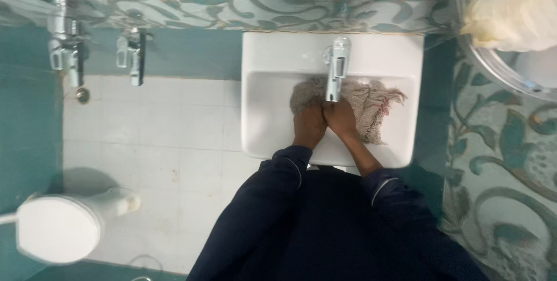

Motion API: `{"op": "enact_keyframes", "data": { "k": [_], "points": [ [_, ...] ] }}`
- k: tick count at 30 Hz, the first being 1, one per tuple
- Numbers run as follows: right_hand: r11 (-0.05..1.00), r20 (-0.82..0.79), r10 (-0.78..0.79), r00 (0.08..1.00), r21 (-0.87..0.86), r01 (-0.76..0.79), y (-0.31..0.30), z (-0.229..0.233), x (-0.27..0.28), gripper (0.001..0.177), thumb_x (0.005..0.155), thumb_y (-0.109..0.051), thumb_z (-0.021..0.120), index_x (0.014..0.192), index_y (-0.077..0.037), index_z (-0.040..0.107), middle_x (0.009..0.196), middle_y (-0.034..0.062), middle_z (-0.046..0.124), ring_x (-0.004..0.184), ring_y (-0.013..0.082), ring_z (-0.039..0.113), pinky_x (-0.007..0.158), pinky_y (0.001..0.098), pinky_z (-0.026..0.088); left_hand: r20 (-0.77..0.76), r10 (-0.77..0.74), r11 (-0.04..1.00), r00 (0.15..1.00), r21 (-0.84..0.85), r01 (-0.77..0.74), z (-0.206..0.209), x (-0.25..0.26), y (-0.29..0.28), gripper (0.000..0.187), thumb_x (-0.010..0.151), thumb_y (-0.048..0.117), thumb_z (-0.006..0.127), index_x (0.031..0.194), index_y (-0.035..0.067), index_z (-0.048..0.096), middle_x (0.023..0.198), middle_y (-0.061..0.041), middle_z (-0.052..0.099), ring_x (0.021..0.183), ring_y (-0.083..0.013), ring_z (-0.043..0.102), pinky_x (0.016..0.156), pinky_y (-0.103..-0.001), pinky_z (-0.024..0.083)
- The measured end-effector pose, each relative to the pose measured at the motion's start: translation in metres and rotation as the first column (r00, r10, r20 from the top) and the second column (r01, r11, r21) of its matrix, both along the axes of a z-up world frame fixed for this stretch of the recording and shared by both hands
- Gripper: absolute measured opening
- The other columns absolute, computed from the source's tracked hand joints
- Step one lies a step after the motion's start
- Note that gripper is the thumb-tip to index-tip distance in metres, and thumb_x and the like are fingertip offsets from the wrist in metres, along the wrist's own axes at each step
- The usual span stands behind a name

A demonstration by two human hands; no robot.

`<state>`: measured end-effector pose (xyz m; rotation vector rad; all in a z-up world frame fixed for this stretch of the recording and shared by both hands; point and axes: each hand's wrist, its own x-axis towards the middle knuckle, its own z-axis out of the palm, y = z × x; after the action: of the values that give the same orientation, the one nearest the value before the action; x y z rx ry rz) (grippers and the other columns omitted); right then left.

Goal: The person wipes the inside and edges of a sink with a cloth, then rinses the cloth under a faucet and wrings it out repeatedly.

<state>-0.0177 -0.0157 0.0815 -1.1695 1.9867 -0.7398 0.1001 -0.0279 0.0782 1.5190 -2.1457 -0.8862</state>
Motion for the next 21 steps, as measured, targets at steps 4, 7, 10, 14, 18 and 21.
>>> {"op": "enact_keyframes", "data": {
  "k": [4, 7, 10, 14, 18, 21],
  "points": [
    [0.962, -0.035, 0.227, 0.973, -0.147, -0.230, -0.059, -0.012, 0.090, 0.035, 0.096, -0.029, 0.057, 0.086, 0.002, 0.069, 0.084, 0.0256, 0.069, 0.079, 0.0455, 0.067, 0.071, 0.0544, 0.050, 0.205, 0.215, 0.973, 0.955, 0.033, -0.227, 0.039, 0.084, -0.033, 0.022, 0.100, 0.015, 0.054, 0.113, -0.002, 0.055, 0.085, -0.023, 0.072, 0.076, -0.0389, 0.072, 0.065, -0.048, 0.056],
    [0.929, 0.014, 0.272, 0.962, -0.266, -0.259, -0.068, -0.015, 0.116, 0.038, 0.099, -0.032, 0.058, 0.088, 0.002, 0.070, 0.086, 0.0257, 0.070, 0.079, 0.0431, 0.069, 0.071, 0.0506, 0.054, 0.315, 0.202, 0.971, 0.927, -0.185, -0.149, 0.043, 0.102, -0.028, 0.014, 0.097, 0.007, 0.053, 0.109, -0.001, 0.057, 0.087, -0.021, 0.073, 0.079, -0.0361, 0.073, 0.066, -0.044, 0.058],
    [0.953, 0.076, 0.278, 0.958, -0.143, -0.266, -0.064, -0.017, 0.089, 0.040, 0.102, -0.031, 0.055, 0.087, 0.003, 0.070, 0.083, 0.0253, 0.071, 0.076, 0.0397, 0.071, 0.074, 0.0497, 0.056, 0.308, 0.115, 0.969, 0.945, -0.244, -0.038, 0.024, 0.085, -0.025, 0.017, 0.097, 0.008, 0.055, 0.111, -0.001, 0.059, 0.088, -0.022, 0.072, 0.078, -0.0372, 0.072, 0.067, -0.046, 0.057],
    [0.995, -0.349, 0.099, 0.932, 0.002, -0.105, -0.006, -0.015, 0.016, 0.033, 0.096, -0.028, 0.062, 0.085, 0.001, 0.075, 0.083, 0.0248, 0.072, 0.078, 0.0415, 0.072, 0.069, 0.0515, 0.057, 0.178, -0.103, 0.993, 0.979, 0.079, 0.090, -0.027, 0.018, -0.010, 0.033, 0.091, 0.016, 0.063, 0.117, -0.004, 0.059, 0.084, -0.024, 0.070, 0.076, -0.0424, 0.070, 0.067, -0.051, 0.055],
    [0.979, -0.549, 0.052, 0.834, 0.195, 0.067, 0.054, 0.015, -0.057, 0.038, 0.104, -0.030, 0.058, 0.083, -0.002, 0.074, 0.079, 0.0212, 0.075, 0.069, 0.0371, 0.075, 0.060, 0.0473, 0.060, 0.124, -0.429, 0.895, 0.895, -0.079, 0.440, -0.048, -0.061, 0.016, 0.034, 0.088, 0.021, 0.066, 0.114, 0.000, 0.062, 0.086, -0.023, 0.070, 0.078, -0.0419, 0.069, 0.070, -0.050, 0.055],
    [0.964, -0.617, 0.037, 0.786, 0.230, 0.135, 0.066, 0.025, -0.064, 0.027, 0.096, -0.016, 0.057, 0.078, -0.006, 0.076, 0.080, 0.0193, 0.075, 0.070, 0.0342, 0.076, 0.064, 0.0447, 0.061, -0.130, -0.573, 0.811, 0.809, -0.233, 0.537, -0.030, -0.078, 0.017, 0.041, 0.085, 0.023, 0.068, 0.116, -0.003, 0.061, 0.090, -0.025, 0.070, 0.080, -0.0451, 0.067, 0.068, -0.050, 0.053]
  ]
}}
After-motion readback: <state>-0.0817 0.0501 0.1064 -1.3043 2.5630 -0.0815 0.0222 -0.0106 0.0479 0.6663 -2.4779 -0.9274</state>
